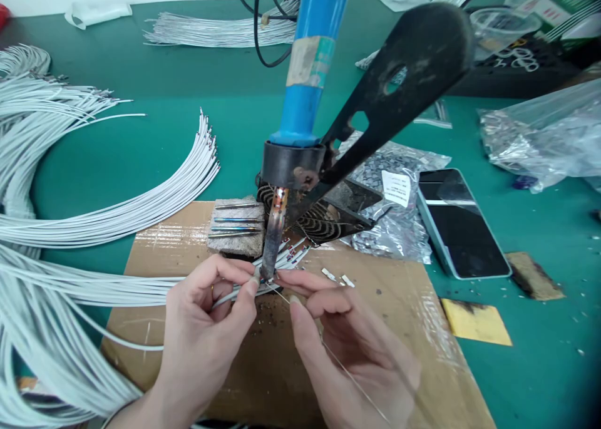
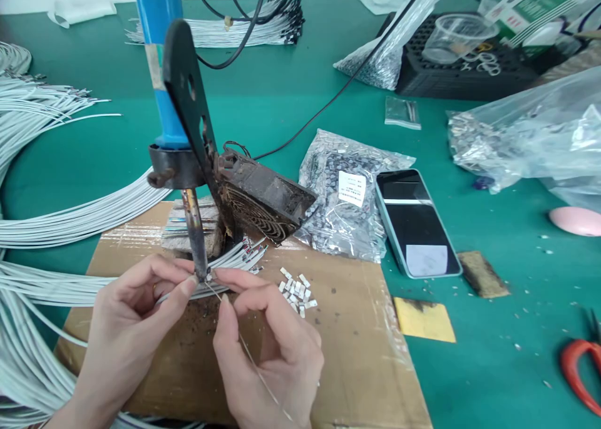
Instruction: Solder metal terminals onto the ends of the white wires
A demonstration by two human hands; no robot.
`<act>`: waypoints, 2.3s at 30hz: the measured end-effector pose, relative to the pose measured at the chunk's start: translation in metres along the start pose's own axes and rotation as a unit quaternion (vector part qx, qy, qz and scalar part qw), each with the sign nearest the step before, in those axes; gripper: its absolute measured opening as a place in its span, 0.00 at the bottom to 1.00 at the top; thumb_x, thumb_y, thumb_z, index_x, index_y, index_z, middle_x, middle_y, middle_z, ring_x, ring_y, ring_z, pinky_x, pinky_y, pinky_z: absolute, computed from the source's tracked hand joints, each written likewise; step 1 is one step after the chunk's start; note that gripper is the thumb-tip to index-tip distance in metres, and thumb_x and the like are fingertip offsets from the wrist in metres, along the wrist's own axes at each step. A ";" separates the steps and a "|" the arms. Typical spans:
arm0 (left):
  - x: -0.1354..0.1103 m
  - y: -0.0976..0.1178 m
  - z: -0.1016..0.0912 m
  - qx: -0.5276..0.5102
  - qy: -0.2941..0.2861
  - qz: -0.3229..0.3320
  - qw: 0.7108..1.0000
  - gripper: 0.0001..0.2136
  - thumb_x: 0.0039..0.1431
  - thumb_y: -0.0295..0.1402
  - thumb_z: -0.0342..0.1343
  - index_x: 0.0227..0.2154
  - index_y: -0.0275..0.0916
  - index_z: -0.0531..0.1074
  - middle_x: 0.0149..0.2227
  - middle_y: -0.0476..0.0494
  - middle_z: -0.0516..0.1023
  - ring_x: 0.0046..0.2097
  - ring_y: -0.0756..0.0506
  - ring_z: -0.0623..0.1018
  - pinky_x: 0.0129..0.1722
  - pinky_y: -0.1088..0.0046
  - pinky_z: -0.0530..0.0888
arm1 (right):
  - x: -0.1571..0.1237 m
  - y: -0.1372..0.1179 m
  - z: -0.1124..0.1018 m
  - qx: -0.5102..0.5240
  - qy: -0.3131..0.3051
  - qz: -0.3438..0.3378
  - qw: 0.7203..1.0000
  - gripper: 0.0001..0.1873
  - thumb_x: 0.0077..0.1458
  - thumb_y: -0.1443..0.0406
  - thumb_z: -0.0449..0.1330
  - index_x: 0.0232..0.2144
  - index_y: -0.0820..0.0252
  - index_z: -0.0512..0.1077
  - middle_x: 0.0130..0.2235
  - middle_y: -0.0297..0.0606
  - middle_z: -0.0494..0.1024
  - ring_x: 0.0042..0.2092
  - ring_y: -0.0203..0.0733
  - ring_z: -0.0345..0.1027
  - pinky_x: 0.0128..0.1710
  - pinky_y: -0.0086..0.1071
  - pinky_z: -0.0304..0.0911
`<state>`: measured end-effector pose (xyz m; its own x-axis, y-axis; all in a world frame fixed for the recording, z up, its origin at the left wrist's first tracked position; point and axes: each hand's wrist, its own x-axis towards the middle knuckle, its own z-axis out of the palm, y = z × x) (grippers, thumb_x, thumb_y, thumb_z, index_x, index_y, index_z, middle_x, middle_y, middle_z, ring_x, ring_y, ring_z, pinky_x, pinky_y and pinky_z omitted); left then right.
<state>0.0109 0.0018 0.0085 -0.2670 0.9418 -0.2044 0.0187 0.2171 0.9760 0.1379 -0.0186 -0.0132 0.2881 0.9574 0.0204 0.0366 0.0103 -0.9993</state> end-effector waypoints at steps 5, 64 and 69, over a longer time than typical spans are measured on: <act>0.002 0.002 -0.002 0.021 0.005 0.011 1.000 0.06 0.53 0.23 0.66 0.24 0.39 0.78 0.32 0.50 0.86 0.29 0.55 0.80 0.29 0.90 0.74 | 0.000 0.000 0.001 0.003 0.000 -0.001 1.000 0.11 0.60 0.70 0.66 0.27 0.52 0.72 0.44 0.34 0.87 0.44 0.39 0.83 0.47 0.28 0.76; 0.001 0.001 -0.003 0.026 -0.010 0.022 0.999 0.07 0.53 0.22 0.66 0.24 0.39 0.79 0.32 0.49 0.87 0.29 0.54 0.83 0.29 0.89 0.76 | 0.005 0.007 -0.003 0.004 -0.023 -0.061 0.998 0.11 0.60 0.73 0.66 0.29 0.54 0.75 0.42 0.32 0.87 0.42 0.36 0.82 0.46 0.26 0.75; -0.002 -0.004 -0.003 0.005 -0.004 0.018 1.000 0.07 0.57 0.23 0.65 0.25 0.39 0.79 0.34 0.49 0.87 0.31 0.54 0.83 0.31 0.90 0.76 | 0.005 0.006 -0.002 -0.007 -0.022 -0.074 0.997 0.11 0.59 0.74 0.66 0.28 0.54 0.75 0.41 0.32 0.87 0.42 0.36 0.82 0.46 0.26 0.75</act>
<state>0.0083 -0.0014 0.0047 -0.2589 0.9508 -0.1705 0.0368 0.1860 0.9819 0.1420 -0.0143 -0.0194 0.2365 0.9574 0.1657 0.0893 0.1484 -0.9849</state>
